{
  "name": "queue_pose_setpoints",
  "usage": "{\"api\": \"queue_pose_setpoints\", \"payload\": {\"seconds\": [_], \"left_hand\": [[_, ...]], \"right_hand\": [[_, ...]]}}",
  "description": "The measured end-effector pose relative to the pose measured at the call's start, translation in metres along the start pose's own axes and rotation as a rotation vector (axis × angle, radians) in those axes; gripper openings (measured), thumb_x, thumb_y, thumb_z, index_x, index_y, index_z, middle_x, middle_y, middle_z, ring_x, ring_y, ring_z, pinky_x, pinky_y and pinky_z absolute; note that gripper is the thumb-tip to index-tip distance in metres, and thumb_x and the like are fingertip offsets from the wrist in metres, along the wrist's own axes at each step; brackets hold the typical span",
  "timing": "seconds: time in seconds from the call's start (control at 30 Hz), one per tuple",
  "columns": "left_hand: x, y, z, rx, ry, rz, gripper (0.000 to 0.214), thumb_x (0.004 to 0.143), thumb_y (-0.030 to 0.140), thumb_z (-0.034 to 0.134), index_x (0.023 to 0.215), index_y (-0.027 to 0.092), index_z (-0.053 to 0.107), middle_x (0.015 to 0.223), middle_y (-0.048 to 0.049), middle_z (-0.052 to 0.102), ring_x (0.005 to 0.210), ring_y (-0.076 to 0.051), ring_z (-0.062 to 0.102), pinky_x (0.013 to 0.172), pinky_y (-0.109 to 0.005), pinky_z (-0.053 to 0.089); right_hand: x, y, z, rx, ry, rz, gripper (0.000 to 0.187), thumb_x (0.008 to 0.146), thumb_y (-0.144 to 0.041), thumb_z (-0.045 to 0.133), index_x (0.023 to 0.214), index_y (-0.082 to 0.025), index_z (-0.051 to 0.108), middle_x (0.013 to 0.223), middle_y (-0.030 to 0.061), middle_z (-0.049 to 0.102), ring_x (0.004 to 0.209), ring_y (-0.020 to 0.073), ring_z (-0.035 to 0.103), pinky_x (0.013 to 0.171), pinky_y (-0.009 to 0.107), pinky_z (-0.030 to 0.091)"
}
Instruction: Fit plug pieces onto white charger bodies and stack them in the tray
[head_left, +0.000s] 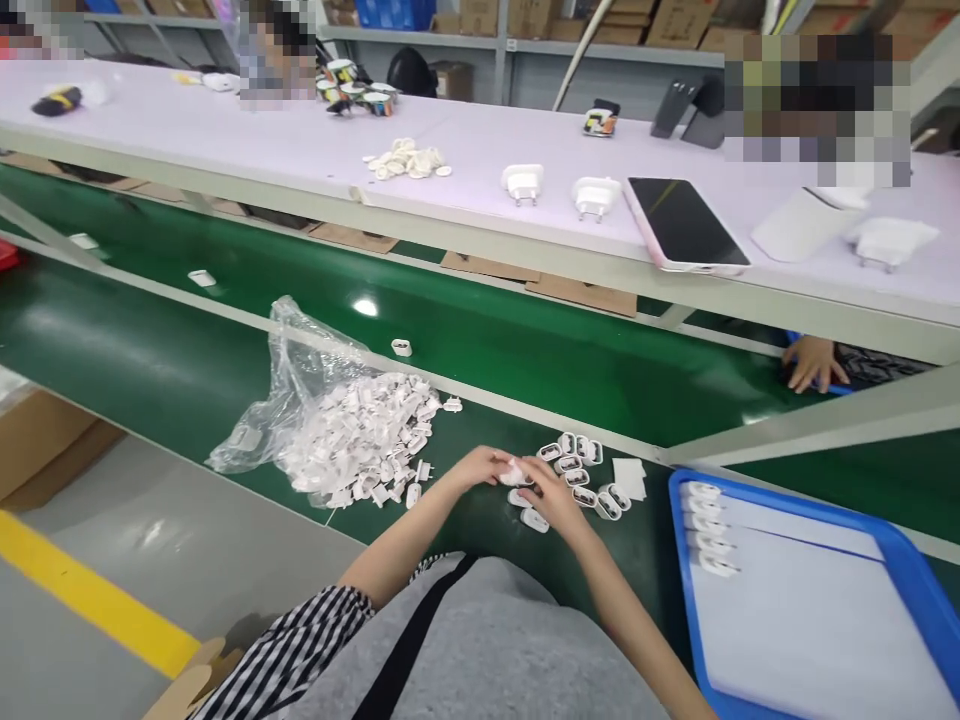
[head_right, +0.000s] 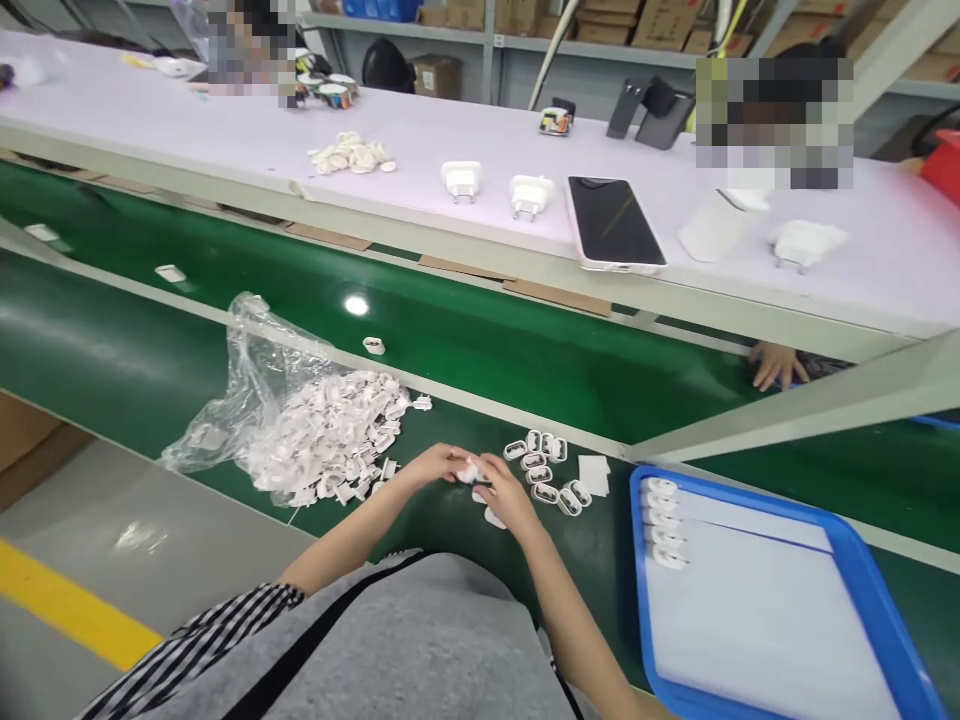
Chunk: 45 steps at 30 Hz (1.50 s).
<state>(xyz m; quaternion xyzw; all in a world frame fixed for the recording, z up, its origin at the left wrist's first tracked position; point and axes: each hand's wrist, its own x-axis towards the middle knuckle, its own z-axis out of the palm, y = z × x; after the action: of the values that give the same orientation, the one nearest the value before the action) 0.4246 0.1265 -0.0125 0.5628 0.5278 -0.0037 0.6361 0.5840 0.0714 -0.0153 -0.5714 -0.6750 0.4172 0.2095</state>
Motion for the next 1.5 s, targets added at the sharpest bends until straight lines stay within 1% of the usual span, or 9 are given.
{"api": "queue_pose_setpoints", "payload": {"seconds": [0.1, 0.17, 0.3, 0.43, 0.53, 0.67, 1.0, 1.27, 1.5], "left_hand": [[0.014, 0.025, 0.026, -0.119, -0.131, 0.084, 0.026, 0.071, 0.02, 0.046, 0.094, 0.015, 0.056, 0.077, -0.0003, 0.061, 0.07, -0.01, 0.055, 0.06, -0.018, 0.043], [0.031, 0.036, 0.035, -0.059, -0.065, 0.073, 0.03, 0.072, 0.021, 0.044, 0.101, 0.014, 0.051, 0.086, -0.0025, 0.06, 0.072, -0.01, 0.055, 0.063, -0.02, 0.044], [0.069, 0.049, 0.042, 0.464, 0.139, 0.127, 0.046, 0.063, 0.015, 0.052, 0.108, 0.017, 0.044, 0.111, -0.007, 0.047, 0.092, -0.017, 0.05, 0.076, -0.025, 0.04], [0.092, 0.055, 0.049, 0.843, -0.011, 0.242, 0.055, 0.057, 0.014, 0.058, 0.109, 0.023, 0.041, 0.108, -0.005, 0.047, 0.094, -0.019, 0.049, 0.075, -0.026, 0.04], [0.093, 0.053, 0.051, 0.909, 0.001, 0.176, 0.056, 0.053, 0.034, 0.064, 0.103, 0.016, 0.044, 0.1, -0.0087, 0.051, 0.089, -0.021, 0.051, 0.072, -0.027, 0.041], [0.085, 0.039, 0.044, 0.868, 0.107, 0.006, 0.062, 0.054, 0.056, 0.053, 0.093, 0.009, 0.049, 0.096, -0.0144, 0.052, 0.087, -0.025, 0.052, 0.07, -0.031, 0.041], [0.082, 0.01, 0.028, 0.601, -0.073, 0.293, 0.036, 0.057, 0.022, 0.059, 0.091, 0.017, 0.052, 0.092, 0.0004, 0.057, 0.085, -0.014, 0.052, 0.07, -0.02, 0.039], [0.077, 0.012, 0.038, 0.774, 0.025, 0.336, 0.028, 0.067, 0.024, 0.05, 0.093, 0.018, 0.051, 0.091, -0.0019, 0.058, 0.083, -0.015, 0.053, 0.071, -0.021, 0.04], [0.073, 0.016, 0.038, 0.978, -0.004, 0.333, 0.029, 0.073, 0.027, 0.042, 0.098, 0.015, 0.049, 0.098, -0.006, 0.056, 0.089, -0.017, 0.051, 0.075, -0.024, 0.04]], "right_hand": [[-0.019, 0.013, -0.004, 0.014, 0.197, 0.074, 0.027, 0.069, -0.02, 0.043, 0.092, -0.025, 0.056, 0.104, 0.0038, 0.05, 0.092, 0.0168, 0.049, 0.074, 0.029, 0.043], [-0.026, 0.025, -0.012, 0.141, 0.318, 0.209, 0.021, 0.067, -0.027, 0.049, 0.085, -0.023, 0.058, 0.091, 0.0045, 0.057, 0.081, 0.0178, 0.054, 0.068, 0.031, 0.045], [-0.028, 0.043, -0.029, 0.694, 0.445, 0.486, 0.027, 0.059, -0.04, 0.056, 0.074, -0.017, 0.054, 0.057, 0.0005, 0.057, 0.049, 0.0136, 0.054, 0.045, 0.026, 0.045], [-0.024, 0.048, -0.035, 1.102, 0.515, 0.571, 0.031, 0.051, -0.041, 0.062, 0.065, -0.017, 0.049, 0.06, -0.0004, 0.057, 0.047, 0.01, 0.052, 0.037, 0.019, 0.039], [-0.02, 0.049, -0.033, 1.162, 0.532, 0.604, 0.028, 0.05, -0.038, 0.064, 0.061, -0.017, 0.048, 0.049, -0.0043, 0.05, 0.043, 0.0079, 0.049, 0.036, 0.017, 0.037], [-0.008, 0.053, -0.023, 0.975, 0.494, 0.631, 0.022, 0.053, -0.033, 0.061, 0.063, -0.017, 0.049, 0.048, -0.0043, 0.049, 0.046, 0.0099, 0.05, 0.041, 0.02, 0.041], [0.022, 0.046, -0.006, -0.196, 0.139, 0.367, 0.018, 0.069, -0.015, 0.046, 0.082, -0.019, 0.058, 0.093, 0.0046, 0.055, 0.082, 0.0166, 0.053, 0.071, 0.027, 0.041], [0.023, 0.044, -0.003, -0.414, -0.02, 0.348, 0.022, 0.075, -0.016, 0.041, 0.094, -0.019, 0.052, 0.095, 0.004, 0.057, 0.087, 0.0161, 0.052, 0.07, 0.023, 0.038], [0.026, 0.046, -0.007, -0.493, -0.128, 0.349, 0.026, 0.079, -0.022, 0.037, 0.103, -0.021, 0.047, 0.101, 0.0035, 0.056, 0.09, 0.0166, 0.052, 0.071, 0.023, 0.038]]}}
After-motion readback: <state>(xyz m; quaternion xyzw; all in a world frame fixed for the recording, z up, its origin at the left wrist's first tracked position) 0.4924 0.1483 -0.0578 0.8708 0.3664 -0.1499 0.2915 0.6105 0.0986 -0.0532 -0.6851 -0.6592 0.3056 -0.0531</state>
